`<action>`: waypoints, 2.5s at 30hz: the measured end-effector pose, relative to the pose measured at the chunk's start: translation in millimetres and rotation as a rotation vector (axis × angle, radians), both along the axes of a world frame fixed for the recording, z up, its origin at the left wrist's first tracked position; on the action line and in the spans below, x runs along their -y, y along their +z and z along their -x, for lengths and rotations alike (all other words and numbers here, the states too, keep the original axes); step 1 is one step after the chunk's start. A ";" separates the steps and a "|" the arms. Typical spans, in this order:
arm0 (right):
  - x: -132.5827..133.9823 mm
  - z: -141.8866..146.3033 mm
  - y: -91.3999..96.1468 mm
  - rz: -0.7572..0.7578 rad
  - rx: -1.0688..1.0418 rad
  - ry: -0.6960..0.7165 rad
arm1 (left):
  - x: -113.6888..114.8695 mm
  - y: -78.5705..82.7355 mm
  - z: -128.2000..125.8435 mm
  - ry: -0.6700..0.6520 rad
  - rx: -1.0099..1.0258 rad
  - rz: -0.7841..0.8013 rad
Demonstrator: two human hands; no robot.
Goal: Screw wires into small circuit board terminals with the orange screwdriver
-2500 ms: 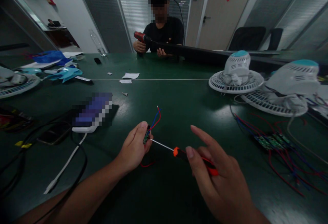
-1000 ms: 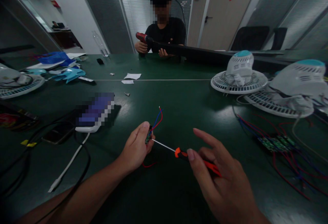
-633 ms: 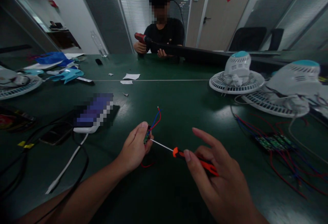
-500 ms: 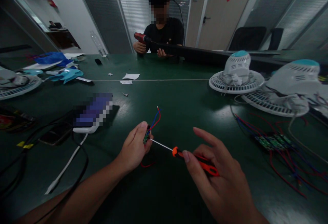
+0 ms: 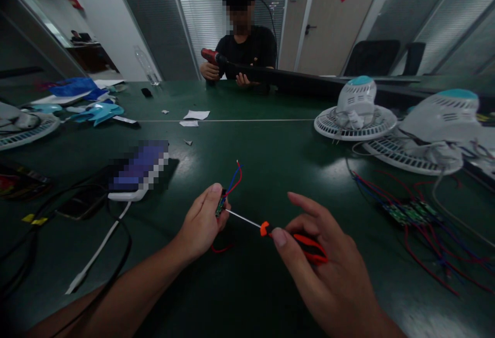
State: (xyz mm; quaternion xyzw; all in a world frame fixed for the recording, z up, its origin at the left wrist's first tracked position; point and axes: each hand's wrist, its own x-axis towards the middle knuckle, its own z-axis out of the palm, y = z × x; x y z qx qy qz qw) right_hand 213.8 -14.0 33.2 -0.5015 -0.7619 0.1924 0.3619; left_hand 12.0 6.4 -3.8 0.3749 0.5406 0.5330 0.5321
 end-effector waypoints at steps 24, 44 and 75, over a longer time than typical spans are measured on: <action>-3.8 -1.4 -2.7 -0.024 0.051 0.022 | -0.9 -1.1 1.5 -0.001 0.001 -0.016; -3.0 -2.5 -7.7 0.197 -0.130 -0.063 | 0.1 -8.0 2.0 -0.024 -0.040 -0.061; -2.1 1.9 -3.7 0.066 -0.086 -0.058 | -0.2 1.6 1.7 -0.010 0.015 -0.030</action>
